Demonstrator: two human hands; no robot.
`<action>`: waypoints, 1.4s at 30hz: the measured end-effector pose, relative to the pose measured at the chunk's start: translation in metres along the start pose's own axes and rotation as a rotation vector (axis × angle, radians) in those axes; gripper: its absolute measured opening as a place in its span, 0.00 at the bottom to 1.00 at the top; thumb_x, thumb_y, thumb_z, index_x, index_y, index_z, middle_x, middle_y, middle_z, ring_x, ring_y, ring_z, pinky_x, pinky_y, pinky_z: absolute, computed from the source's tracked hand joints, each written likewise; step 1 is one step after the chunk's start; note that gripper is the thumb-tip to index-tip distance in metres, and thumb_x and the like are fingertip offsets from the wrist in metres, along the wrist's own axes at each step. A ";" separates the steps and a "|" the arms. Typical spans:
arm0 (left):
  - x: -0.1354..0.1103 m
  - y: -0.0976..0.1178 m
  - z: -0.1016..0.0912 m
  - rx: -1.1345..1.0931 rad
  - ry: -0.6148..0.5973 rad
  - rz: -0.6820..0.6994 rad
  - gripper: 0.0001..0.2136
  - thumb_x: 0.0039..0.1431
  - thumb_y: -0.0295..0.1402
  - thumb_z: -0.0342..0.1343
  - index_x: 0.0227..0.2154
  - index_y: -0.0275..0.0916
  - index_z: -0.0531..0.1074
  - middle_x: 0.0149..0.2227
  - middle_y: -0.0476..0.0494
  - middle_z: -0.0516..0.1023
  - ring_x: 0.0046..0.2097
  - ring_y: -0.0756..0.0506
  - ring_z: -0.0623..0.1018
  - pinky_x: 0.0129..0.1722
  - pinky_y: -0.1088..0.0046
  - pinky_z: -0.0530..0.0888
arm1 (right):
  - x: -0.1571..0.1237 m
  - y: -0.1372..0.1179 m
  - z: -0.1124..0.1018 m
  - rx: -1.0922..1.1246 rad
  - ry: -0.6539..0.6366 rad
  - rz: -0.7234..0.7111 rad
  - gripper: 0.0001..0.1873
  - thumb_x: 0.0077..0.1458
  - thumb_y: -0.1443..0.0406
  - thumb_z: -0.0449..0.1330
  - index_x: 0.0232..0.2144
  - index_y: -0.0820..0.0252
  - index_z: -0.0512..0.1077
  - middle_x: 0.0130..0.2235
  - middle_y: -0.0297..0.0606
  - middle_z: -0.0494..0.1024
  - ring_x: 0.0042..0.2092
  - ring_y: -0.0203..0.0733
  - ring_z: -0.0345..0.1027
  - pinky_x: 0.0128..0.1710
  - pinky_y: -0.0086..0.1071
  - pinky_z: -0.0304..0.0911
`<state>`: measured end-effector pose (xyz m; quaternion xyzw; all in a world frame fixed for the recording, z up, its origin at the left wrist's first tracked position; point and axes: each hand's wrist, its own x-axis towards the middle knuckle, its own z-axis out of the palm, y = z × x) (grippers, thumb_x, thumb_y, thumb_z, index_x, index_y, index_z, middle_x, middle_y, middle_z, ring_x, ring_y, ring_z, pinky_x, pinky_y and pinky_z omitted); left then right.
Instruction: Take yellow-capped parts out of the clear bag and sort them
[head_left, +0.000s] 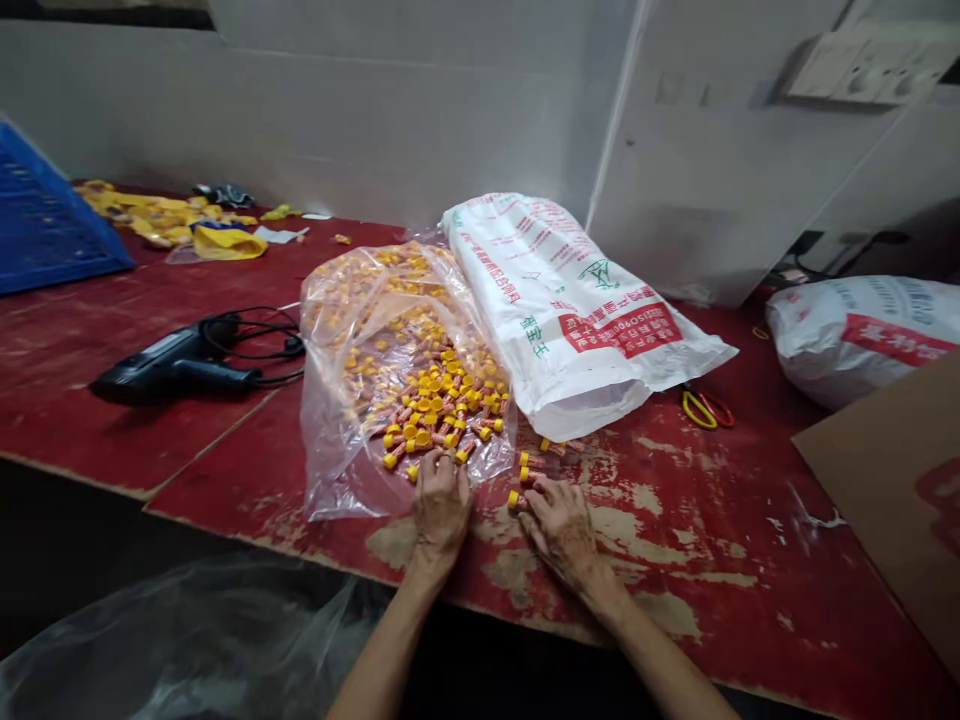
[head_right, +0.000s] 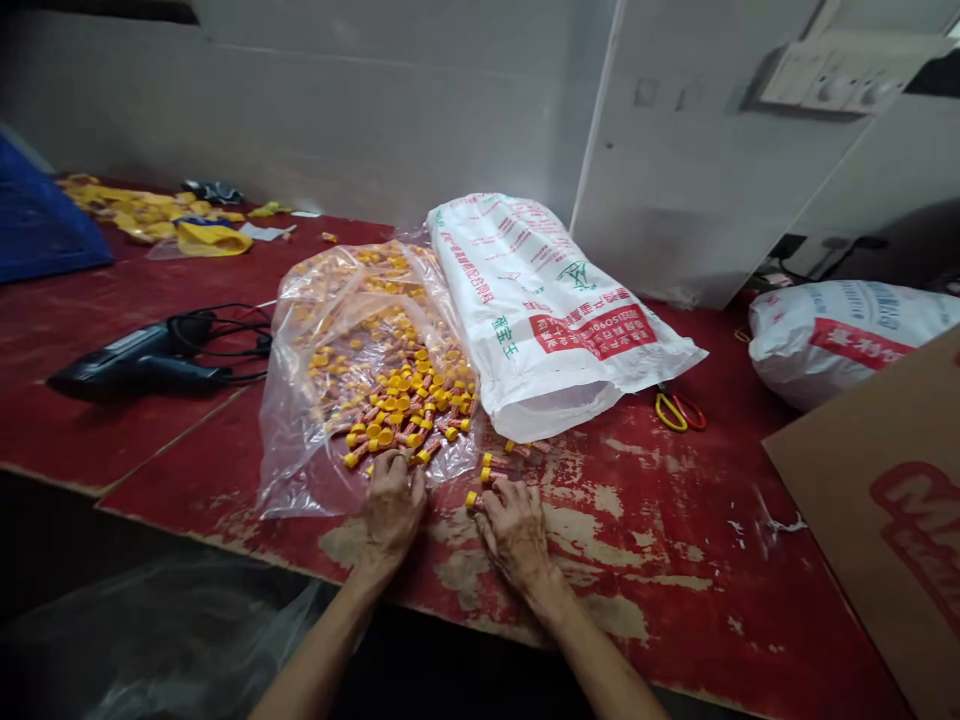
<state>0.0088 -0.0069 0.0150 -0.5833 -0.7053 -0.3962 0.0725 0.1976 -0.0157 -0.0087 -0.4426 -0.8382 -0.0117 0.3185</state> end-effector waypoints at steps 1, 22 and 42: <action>0.008 -0.008 0.003 0.086 -0.047 0.033 0.09 0.57 0.27 0.46 0.32 0.37 0.72 0.40 0.34 0.72 0.43 0.38 0.72 0.41 0.62 0.69 | 0.003 0.006 -0.002 0.012 0.019 0.013 0.09 0.60 0.65 0.53 0.42 0.57 0.70 0.46 0.43 0.72 0.44 0.48 0.62 0.44 0.41 0.56; -0.032 0.018 -0.026 -1.483 -0.158 -1.020 0.16 0.30 0.30 0.70 0.26 0.38 0.73 0.28 0.52 0.73 0.26 0.53 0.72 0.25 0.79 0.68 | 0.069 0.106 -0.030 0.029 -0.043 0.485 0.18 0.59 0.62 0.49 0.48 0.63 0.68 0.44 0.46 0.74 0.44 0.47 0.68 0.45 0.37 0.61; -0.085 0.057 -0.032 -1.075 -0.430 -0.615 0.21 0.57 0.43 0.53 0.52 0.41 0.70 0.52 0.41 0.73 0.55 0.39 0.71 0.57 0.60 0.65 | -0.022 -0.002 -0.029 0.650 -0.173 0.052 0.13 0.62 0.64 0.49 0.48 0.57 0.67 0.49 0.44 0.72 0.50 0.44 0.67 0.49 0.38 0.65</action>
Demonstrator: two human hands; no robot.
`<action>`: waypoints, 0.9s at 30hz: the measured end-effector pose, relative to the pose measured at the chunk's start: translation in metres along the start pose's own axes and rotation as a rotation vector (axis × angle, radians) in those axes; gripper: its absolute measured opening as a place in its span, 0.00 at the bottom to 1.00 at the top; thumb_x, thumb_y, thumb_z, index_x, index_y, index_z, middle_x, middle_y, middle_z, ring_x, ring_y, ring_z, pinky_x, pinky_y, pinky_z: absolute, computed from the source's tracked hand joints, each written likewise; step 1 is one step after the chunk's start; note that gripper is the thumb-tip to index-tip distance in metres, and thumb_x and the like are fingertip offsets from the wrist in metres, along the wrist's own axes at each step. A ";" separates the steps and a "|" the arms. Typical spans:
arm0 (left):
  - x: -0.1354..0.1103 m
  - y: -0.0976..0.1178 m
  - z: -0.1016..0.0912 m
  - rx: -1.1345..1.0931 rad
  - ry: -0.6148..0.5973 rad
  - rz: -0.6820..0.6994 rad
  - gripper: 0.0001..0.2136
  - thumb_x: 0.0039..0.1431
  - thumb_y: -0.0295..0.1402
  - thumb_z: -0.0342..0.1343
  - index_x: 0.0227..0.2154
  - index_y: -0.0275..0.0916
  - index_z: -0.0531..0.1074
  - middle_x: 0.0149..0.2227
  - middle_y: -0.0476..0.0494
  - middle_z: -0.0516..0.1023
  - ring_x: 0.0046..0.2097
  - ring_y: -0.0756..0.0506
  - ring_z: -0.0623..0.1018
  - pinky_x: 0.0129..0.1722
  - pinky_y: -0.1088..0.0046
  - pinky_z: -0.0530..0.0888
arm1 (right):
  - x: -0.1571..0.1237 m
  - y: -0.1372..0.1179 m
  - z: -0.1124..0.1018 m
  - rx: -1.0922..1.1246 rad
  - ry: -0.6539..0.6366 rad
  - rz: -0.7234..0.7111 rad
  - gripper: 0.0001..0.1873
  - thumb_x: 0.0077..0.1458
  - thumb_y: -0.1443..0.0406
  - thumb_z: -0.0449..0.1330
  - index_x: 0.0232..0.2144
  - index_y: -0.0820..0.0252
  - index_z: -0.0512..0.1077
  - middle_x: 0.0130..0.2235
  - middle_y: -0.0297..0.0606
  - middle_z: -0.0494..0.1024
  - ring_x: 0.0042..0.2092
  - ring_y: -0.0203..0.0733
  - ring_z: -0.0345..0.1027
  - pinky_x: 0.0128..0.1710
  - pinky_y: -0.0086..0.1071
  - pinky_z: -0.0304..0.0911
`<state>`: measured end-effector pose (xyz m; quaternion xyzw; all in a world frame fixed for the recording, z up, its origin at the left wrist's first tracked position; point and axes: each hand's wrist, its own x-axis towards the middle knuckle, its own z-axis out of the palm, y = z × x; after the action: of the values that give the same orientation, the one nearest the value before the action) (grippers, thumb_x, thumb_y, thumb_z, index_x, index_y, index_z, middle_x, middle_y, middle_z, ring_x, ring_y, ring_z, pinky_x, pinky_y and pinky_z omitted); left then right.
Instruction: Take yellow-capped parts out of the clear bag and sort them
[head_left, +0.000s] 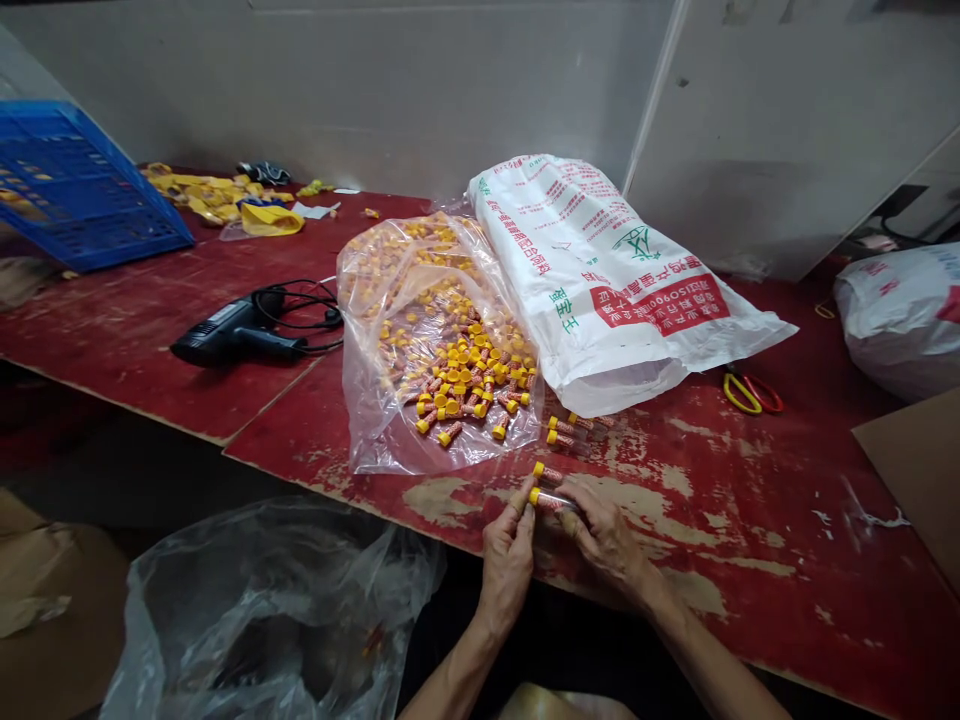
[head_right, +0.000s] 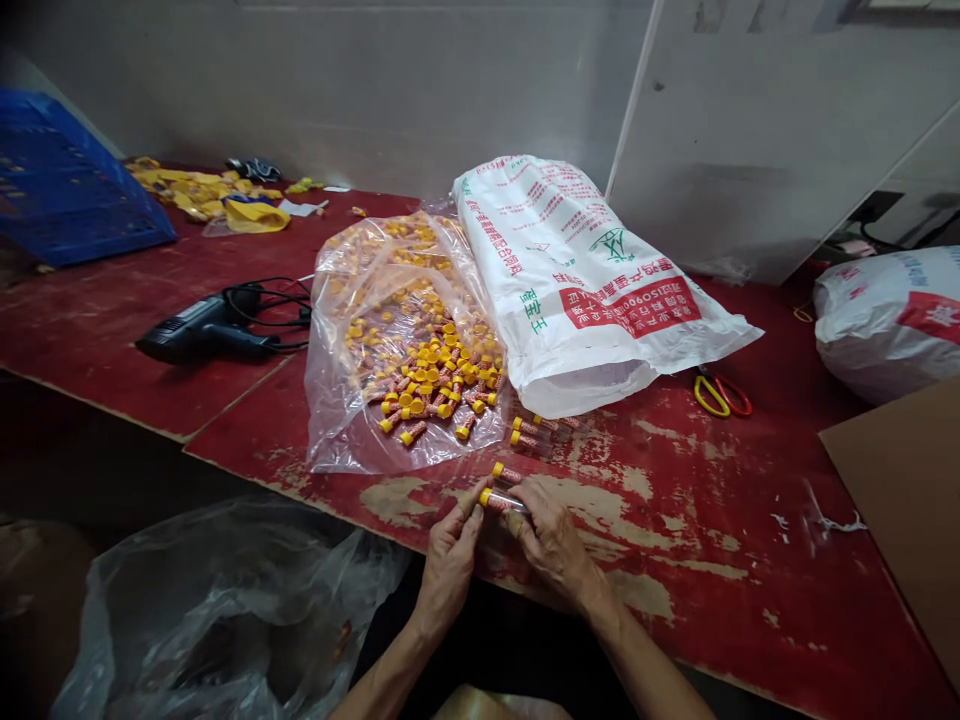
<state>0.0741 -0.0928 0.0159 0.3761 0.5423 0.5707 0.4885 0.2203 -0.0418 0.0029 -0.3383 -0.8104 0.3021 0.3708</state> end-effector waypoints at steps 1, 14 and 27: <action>-0.001 -0.002 0.001 0.009 0.004 0.004 0.21 0.57 0.43 0.53 0.52 0.41 0.70 0.53 0.41 0.73 0.55 0.39 0.70 0.57 0.60 0.65 | -0.001 -0.001 0.003 0.007 0.011 0.003 0.13 0.62 0.64 0.49 0.47 0.57 0.67 0.49 0.44 0.72 0.51 0.44 0.67 0.49 0.38 0.66; 0.050 0.013 -0.020 0.658 0.151 0.454 0.13 0.60 0.36 0.49 0.41 0.38 0.75 0.38 0.40 0.78 0.41 0.41 0.76 0.44 0.63 0.73 | 0.015 0.008 0.024 -0.534 0.113 -0.062 0.10 0.61 0.65 0.52 0.43 0.60 0.68 0.39 0.42 0.74 0.39 0.46 0.66 0.38 0.39 0.60; 0.106 -0.004 -0.038 1.015 0.379 0.662 0.11 0.60 0.31 0.46 0.38 0.35 0.71 0.35 0.36 0.77 0.37 0.40 0.76 0.38 0.62 0.74 | 0.065 0.066 -0.043 -0.541 0.469 0.103 0.13 0.62 0.64 0.47 0.39 0.61 0.70 0.39 0.43 0.73 0.41 0.43 0.66 0.42 0.36 0.62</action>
<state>0.0127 -0.0004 -0.0035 0.6011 0.6776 0.4199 -0.0574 0.2437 0.0579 0.0029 -0.5249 -0.7357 0.0093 0.4280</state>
